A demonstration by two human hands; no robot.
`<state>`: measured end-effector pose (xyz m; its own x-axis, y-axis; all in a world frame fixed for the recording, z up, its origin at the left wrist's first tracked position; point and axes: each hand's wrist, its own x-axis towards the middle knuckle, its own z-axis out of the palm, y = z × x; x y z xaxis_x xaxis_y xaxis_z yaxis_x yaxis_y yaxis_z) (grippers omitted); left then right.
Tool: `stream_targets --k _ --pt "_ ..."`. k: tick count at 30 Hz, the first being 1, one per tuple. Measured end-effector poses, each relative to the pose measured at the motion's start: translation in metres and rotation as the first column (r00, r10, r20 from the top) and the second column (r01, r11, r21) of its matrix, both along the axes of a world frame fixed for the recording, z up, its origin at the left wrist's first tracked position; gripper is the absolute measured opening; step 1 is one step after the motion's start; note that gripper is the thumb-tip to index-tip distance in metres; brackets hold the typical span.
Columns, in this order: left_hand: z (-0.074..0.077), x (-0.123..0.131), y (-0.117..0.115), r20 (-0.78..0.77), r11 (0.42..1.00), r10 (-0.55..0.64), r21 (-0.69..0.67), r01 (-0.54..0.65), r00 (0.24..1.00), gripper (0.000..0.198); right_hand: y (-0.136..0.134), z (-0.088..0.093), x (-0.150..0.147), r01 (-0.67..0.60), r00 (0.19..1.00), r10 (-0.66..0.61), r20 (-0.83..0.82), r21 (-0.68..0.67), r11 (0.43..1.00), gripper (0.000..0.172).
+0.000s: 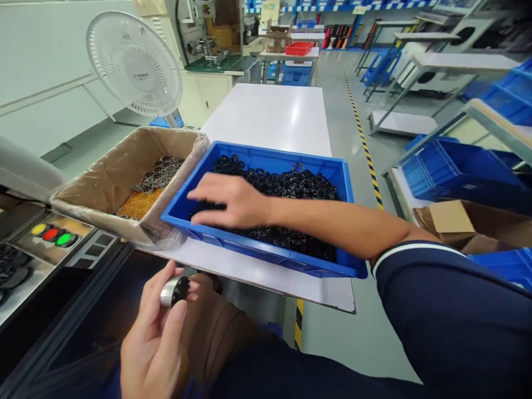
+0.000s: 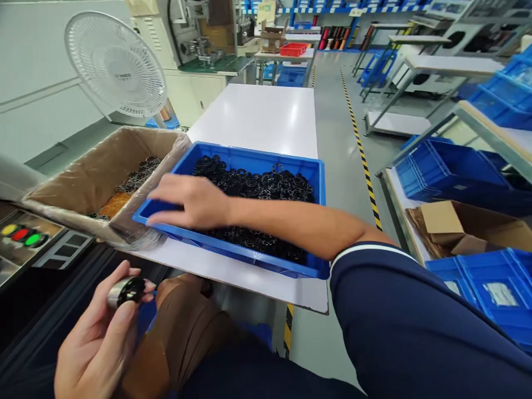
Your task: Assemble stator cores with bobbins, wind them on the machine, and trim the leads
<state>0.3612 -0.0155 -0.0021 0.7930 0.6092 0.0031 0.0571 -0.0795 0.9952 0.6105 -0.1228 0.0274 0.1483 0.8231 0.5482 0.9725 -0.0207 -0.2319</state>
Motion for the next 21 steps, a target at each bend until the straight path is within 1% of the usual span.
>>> stream_targets --k 1,2,3,4,5,6,7,8,9,10,11,12,13,14,15,16,17,19,21 --pt "0.0 0.001 0.002 -0.008 1.0 0.013 0.004 -0.013 1.0 0.05 0.0 0.001 0.018 0.166 0.985 -0.17 -0.027 -0.115 0.979 0.033" --pt "0.0 0.002 0.004 -0.006 0.999 0.029 -0.017 -0.029 1.0 0.049 -0.001 0.0 0.035 0.3 0.949 -0.314 -0.019 -0.247 0.921 0.03" --pt "-0.001 0.004 0.007 -0.001 0.997 0.045 -0.061 -0.045 0.999 0.047 -0.002 -0.003 0.049 0.386 0.911 -0.413 0.004 -0.362 0.848 0.027" --pt "-0.003 0.006 0.01 0.009 0.992 0.057 -0.114 -0.056 0.998 0.045 -0.002 -0.007 0.061 0.432 0.881 -0.472 0.03 -0.455 0.779 0.024" --pt "-0.005 0.008 0.013 0.027 0.985 0.057 -0.166 -0.052 0.998 0.044 -0.002 -0.013 0.069 0.448 0.865 -0.5 0.048 -0.523 0.725 0.02" --pt "-0.007 0.01 0.016 0.051 0.978 0.047 -0.204 -0.036 0.998 0.044 -0.002 -0.02 0.075 0.45 0.857 -0.513 0.056 -0.568 0.689 0.017" --pt "-0.009 0.011 0.018 0.069 0.977 0.036 -0.213 -0.02 0.997 0.044 -0.002 -0.027 0.077 0.45 0.85 -0.523 0.059 -0.599 0.662 0.016" --pt "-0.01 0.011 0.02 0.073 0.983 0.028 -0.183 -0.014 0.997 0.045 -0.001 -0.034 0.078 0.457 0.837 -0.543 0.066 -0.629 0.629 0.018" --pt "-0.012 0.011 0.021 0.062 0.993 0.018 -0.114 -0.011 0.998 0.046 0.0 -0.041 0.078 0.467 0.821 -0.566 0.072 -0.655 0.594 0.022" --pt "-0.012 0.01 0.021 0.045 1.0 0.007 -0.012 -0.007 0.999 0.046 0.001 -0.046 0.077 0.475 0.805 -0.589 0.075 -0.676 0.563 0.026" --pt "-0.012 0.008 0.02 0.028 0.994 -0.003 0.107 0.0 1.0 0.046 0.002 -0.05 0.076 0.481 0.789 -0.609 0.076 -0.693 0.537 0.03" --pt "-0.011 0.006 0.018 0.018 0.975 -0.016 0.223 0.011 1.0 0.045 0.002 -0.052 0.075 0.483 0.776 -0.626 0.073 -0.707 0.517 0.032" --pt "-0.011 0.005 0.017 0.022 0.949 -0.026 0.315 0.018 0.999 0.045 0.002 -0.053 0.075 0.483 0.767 -0.638 0.068 -0.715 0.505 0.032" --pt "-0.009 0.003 0.015 0.045 0.929 -0.031 0.37 0.012 0.999 0.046 0.002 -0.052 0.075 0.482 0.762 -0.645 0.06 -0.717 0.503 0.032" --pt "-0.008 0.002 0.014 0.078 0.923 -0.028 0.385 -0.004 0.997 0.049 0.002 -0.05 0.076 0.482 0.761 -0.647 0.051 -0.711 0.511 0.031" --pt "-0.007 0.002 0.013 0.113 0.928 -0.018 0.372 -0.025 0.993 0.052 0.002 -0.046 0.077 0.485 0.762 -0.647 0.041 -0.698 0.527 0.031" --pt "-0.006 0.001 0.013 0.14 0.94 -0.005 0.337 -0.043 0.99 0.053 0.003 -0.042 0.076 0.489 0.766 -0.643 0.03 -0.675 0.552 0.029" --pt "-0.004 0.001 0.014 0.178 0.964 0.013 0.259 -0.06 0.984 0.05 0.006 -0.031 0.069 0.495 0.784 -0.621 -0.001 -0.602 0.626 0.021" --pt "-0.002 0.001 0.016 0.197 0.973 0.01 0.223 -0.055 0.98 0.042 0.009 -0.019 0.049 0.487 0.814 -0.58 -0.03 -0.509 0.71 0.013"
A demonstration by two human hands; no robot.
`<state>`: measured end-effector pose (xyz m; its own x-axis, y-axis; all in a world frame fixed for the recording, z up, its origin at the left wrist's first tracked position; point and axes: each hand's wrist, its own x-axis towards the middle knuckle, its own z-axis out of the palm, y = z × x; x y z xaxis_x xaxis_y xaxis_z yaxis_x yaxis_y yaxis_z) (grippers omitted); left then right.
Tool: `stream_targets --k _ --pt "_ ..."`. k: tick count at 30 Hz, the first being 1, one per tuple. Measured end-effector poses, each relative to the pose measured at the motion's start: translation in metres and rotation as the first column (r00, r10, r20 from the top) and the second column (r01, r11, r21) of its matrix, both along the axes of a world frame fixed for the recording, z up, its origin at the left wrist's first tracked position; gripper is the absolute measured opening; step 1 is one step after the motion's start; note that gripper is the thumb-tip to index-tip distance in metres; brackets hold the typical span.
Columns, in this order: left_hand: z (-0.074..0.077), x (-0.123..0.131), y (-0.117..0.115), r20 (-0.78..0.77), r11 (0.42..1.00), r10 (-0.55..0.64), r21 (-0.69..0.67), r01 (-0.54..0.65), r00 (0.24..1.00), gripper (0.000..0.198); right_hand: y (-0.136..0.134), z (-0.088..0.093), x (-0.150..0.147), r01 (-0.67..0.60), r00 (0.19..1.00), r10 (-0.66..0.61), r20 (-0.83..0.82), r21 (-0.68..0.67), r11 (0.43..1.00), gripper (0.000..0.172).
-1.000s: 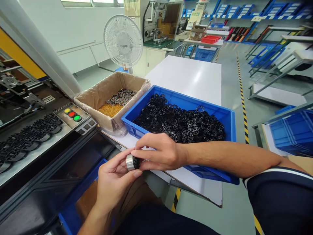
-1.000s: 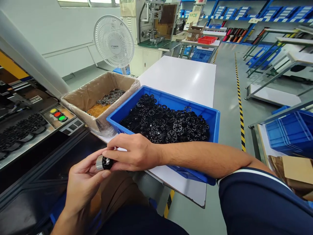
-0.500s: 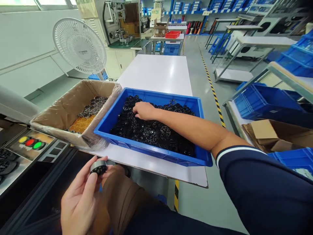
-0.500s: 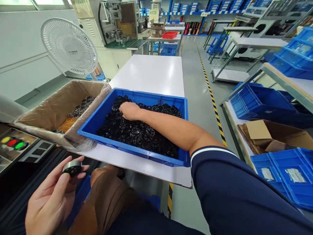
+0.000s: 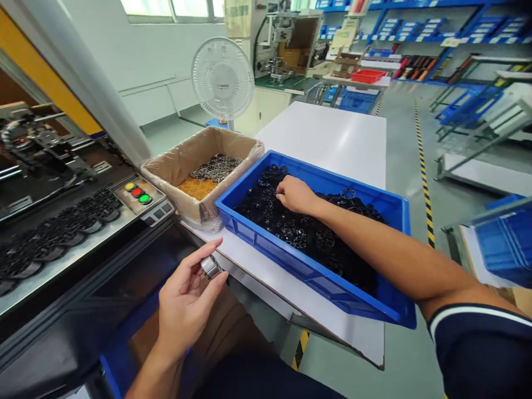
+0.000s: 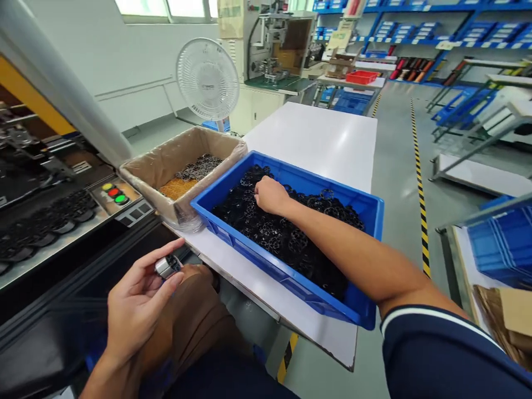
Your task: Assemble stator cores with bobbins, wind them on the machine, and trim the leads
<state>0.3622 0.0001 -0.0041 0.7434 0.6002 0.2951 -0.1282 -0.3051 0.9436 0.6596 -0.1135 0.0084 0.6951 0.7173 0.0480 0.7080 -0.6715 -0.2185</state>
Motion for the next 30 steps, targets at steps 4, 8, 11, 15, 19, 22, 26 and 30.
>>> stream_targets --k 4,8,11,15,19,22,26,30 --pt "0.002 0.002 0.001 0.002 0.986 -0.101 -0.136 0.101 0.995 0.043 -0.003 0.015 -0.069 -0.331 0.933 0.359 0.026 0.452 0.828 0.012" --pt "0.005 0.008 -0.005 0.061 0.912 -0.211 -0.347 0.219 0.976 0.045 -0.015 0.014 -0.124 -0.594 0.674 0.711 0.2 0.719 0.361 0.004" --pt "0.009 0.013 -0.011 0.083 0.884 -0.252 -0.386 0.264 0.964 0.049 -0.018 0.011 -0.134 -0.653 0.636 0.718 0.283 0.693 0.306 0.003" --pt "0.01 0.014 -0.014 0.026 0.946 -0.154 -0.285 0.155 0.988 0.048 -0.018 0.01 -0.13 -0.722 0.591 0.731 0.34 0.627 0.292 0.003" --pt "0.006 0.01 -0.013 0.017 0.98 -0.084 -0.181 0.086 0.996 0.051 -0.018 0.012 -0.128 -0.724 0.591 0.726 0.352 0.629 0.283 0.007" --pt "0.002 0.008 -0.013 -0.008 0.985 -0.044 -0.165 0.042 0.999 0.055 -0.018 0.013 -0.126 -0.715 0.613 0.702 0.361 0.632 0.3 0.019" --pt "0.003 0.007 -0.013 -0.045 0.966 -0.04 -0.256 0.027 0.998 0.062 -0.017 0.014 -0.123 -0.775 0.569 0.693 0.444 0.57 0.271 0.02" --pt "0.009 0.008 -0.013 -0.005 0.95 -0.065 -0.306 0.06 0.998 0.054 -0.016 0.013 -0.123 -0.793 0.546 0.692 0.472 0.556 0.247 0.027"
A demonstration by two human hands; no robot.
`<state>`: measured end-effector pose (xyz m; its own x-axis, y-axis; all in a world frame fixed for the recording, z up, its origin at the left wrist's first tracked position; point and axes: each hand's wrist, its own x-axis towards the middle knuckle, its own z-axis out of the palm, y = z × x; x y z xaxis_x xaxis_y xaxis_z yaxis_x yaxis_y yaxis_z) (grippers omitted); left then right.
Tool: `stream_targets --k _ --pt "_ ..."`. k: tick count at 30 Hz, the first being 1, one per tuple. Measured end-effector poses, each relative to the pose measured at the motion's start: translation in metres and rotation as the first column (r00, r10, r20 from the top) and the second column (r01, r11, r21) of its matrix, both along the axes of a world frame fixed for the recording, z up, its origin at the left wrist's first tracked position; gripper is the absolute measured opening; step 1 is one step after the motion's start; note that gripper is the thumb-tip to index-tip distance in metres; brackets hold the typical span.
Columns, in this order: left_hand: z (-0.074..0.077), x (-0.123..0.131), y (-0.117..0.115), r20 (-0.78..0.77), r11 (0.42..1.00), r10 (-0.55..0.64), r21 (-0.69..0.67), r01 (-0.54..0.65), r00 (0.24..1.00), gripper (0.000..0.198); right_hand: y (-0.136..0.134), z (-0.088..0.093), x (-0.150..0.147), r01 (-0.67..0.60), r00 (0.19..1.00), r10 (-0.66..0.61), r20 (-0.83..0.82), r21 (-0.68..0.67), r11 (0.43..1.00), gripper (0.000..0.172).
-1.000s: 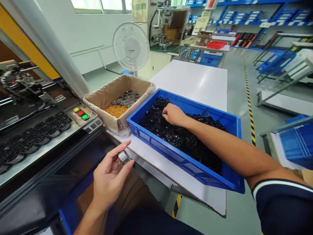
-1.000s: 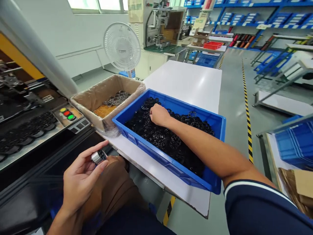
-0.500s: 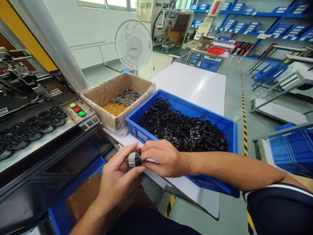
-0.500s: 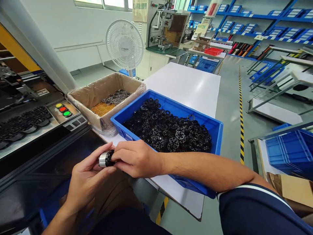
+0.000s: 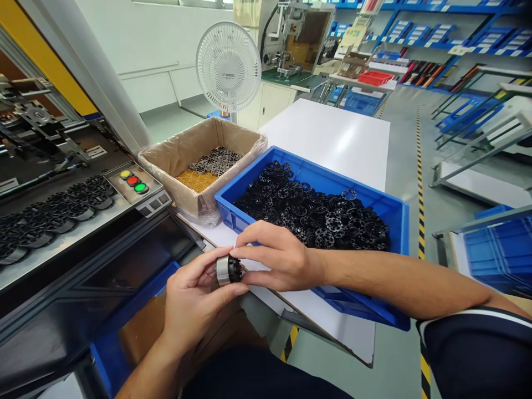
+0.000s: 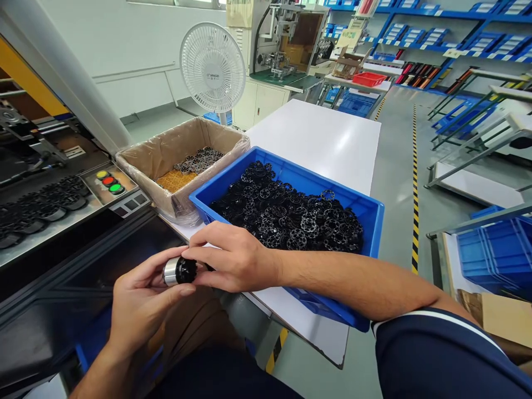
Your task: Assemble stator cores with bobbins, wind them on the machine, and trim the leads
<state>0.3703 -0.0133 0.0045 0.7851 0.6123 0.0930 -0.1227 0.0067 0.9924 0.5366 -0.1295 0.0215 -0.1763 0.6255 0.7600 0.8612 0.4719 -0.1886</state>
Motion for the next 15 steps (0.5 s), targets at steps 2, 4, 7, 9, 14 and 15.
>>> stream_targets --k 2,4,7,9,14,15 --pt "0.0023 0.0007 -0.0006 0.024 1.0 -0.006 -0.021 0.007 1.0 0.052 -0.0001 -0.0003 -0.0004 -0.008 1.0 0.008 0.008 0.002 1.0 0.024" --pt "0.0038 0.0014 -0.0012 0.037 0.999 -0.014 -0.041 0.015 0.999 0.051 -0.0003 -0.0006 -0.0005 -0.009 1.0 0.009 0.029 0.014 1.0 0.023" --pt "0.0051 0.0019 -0.0017 0.051 0.998 -0.024 -0.063 0.027 0.998 0.049 -0.0006 -0.0008 0.0002 0.0 0.999 -0.001 0.04 0.026 1.0 0.031" --pt "0.0059 0.0017 -0.0016 0.057 0.998 -0.017 -0.067 0.021 0.998 0.049 -0.0008 -0.0009 0.0008 0.005 0.999 -0.006 0.036 0.016 1.0 0.029" --pt "0.0069 -0.0003 -0.0008 0.049 0.998 -0.029 -0.055 0.032 0.998 0.05 -0.0013 0.0007 0.0005 0.009 0.998 -0.011 0.061 0.034 0.999 0.028" --pt "0.0068 -0.0006 -0.0007 0.048 0.998 -0.029 -0.054 0.032 0.998 0.049 -0.0015 0.0011 0.0001 0.012 0.999 -0.014 0.048 0.03 0.999 0.029"
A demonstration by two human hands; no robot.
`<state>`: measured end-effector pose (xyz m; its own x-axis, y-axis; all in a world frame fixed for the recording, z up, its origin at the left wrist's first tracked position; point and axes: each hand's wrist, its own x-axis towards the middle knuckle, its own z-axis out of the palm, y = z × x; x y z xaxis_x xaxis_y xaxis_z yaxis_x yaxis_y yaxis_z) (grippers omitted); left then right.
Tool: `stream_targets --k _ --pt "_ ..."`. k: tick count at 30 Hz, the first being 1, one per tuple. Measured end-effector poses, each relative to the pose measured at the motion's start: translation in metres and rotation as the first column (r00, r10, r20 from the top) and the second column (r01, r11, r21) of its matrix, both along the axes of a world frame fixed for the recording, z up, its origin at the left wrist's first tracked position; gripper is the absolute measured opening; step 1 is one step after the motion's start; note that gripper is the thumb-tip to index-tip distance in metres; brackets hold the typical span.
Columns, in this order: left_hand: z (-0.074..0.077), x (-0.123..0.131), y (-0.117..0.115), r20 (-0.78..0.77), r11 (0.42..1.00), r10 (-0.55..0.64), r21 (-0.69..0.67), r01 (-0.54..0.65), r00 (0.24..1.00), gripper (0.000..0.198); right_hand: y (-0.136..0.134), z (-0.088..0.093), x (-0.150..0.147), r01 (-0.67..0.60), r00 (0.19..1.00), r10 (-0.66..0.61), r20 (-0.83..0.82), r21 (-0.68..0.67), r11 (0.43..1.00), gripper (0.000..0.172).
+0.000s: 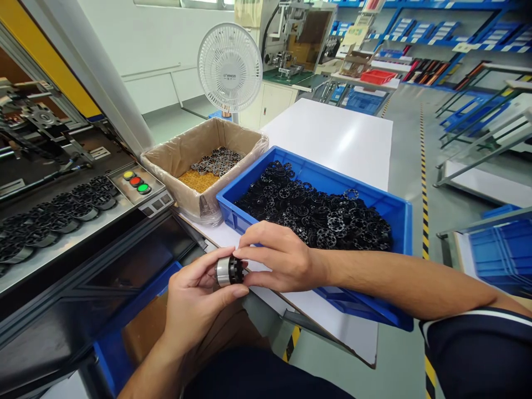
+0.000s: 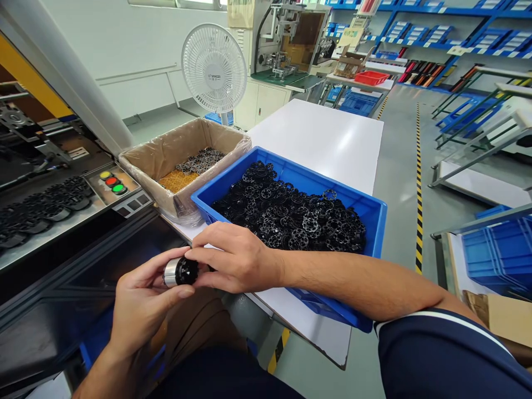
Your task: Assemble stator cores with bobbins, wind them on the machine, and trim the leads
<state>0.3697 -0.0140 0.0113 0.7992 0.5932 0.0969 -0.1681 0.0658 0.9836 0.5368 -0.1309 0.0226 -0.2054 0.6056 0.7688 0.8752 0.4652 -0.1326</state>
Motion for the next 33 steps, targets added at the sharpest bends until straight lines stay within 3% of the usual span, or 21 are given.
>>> stream_targets --k 7,17,21,24,26,28,29,30,31,32,33 --pt "0.0 0.001 0.0 -0.015 1.0 -0.001 0.001 0.001 1.0 0.053 -0.002 0.0 0.0 -0.013 1.0 0.013 0.016 0.011 1.0 0.027" --pt "-0.001 0.003 -0.002 -0.009 0.991 -0.122 -0.053 0.121 0.993 0.055 -0.005 0.002 0.0 0.013 0.988 -0.021 0.154 0.052 0.999 0.026" --pt "-0.005 0.001 -0.007 -0.022 0.985 -0.162 -0.058 0.161 0.987 0.047 -0.004 0.003 0.001 0.021 0.983 -0.031 0.181 0.054 0.998 0.024" --pt "-0.005 -0.012 0.0 -0.06 0.984 -0.166 0.05 0.169 0.984 0.041 -0.005 0.002 0.001 0.05 0.985 -0.047 0.165 -0.009 0.999 0.032" --pt "-0.004 -0.032 0.023 -0.136 0.975 -0.028 0.214 0.056 0.99 0.039 -0.006 -0.001 0.003 0.085 0.985 -0.076 0.154 -0.056 0.995 0.038" --pt "-0.001 -0.064 0.063 -0.216 0.895 0.281 0.411 -0.174 0.935 0.036 -0.006 -0.005 0.006 0.106 0.985 -0.095 0.145 -0.067 0.992 0.038" --pt "0.001 -0.084 0.087 -0.23 0.804 0.474 0.505 -0.312 0.85 0.036 -0.005 -0.006 0.008 0.11 0.984 -0.099 0.145 -0.067 0.992 0.037" --pt "0.004 -0.106 0.113 -0.212 0.663 0.659 0.616 -0.425 0.722 0.039 -0.005 -0.008 0.009 0.111 0.983 -0.1 0.151 -0.065 0.992 0.036" --pt "0.007 -0.128 0.139 -0.166 0.479 0.811 0.74 -0.473 0.562 0.04 -0.005 -0.009 0.01 0.111 0.982 -0.099 0.16 -0.066 0.992 0.036" --pt "0.01 -0.15 0.164 -0.137 0.321 0.904 0.842 -0.433 0.405 0.04 -0.005 -0.01 0.011 0.112 0.981 -0.099 0.168 -0.069 0.991 0.035" --pt "0.013 -0.169 0.187 -0.127 0.262 0.937 0.874 -0.41 0.327 0.041 -0.006 -0.01 0.012 0.117 0.979 -0.101 0.177 -0.078 0.99 0.034"
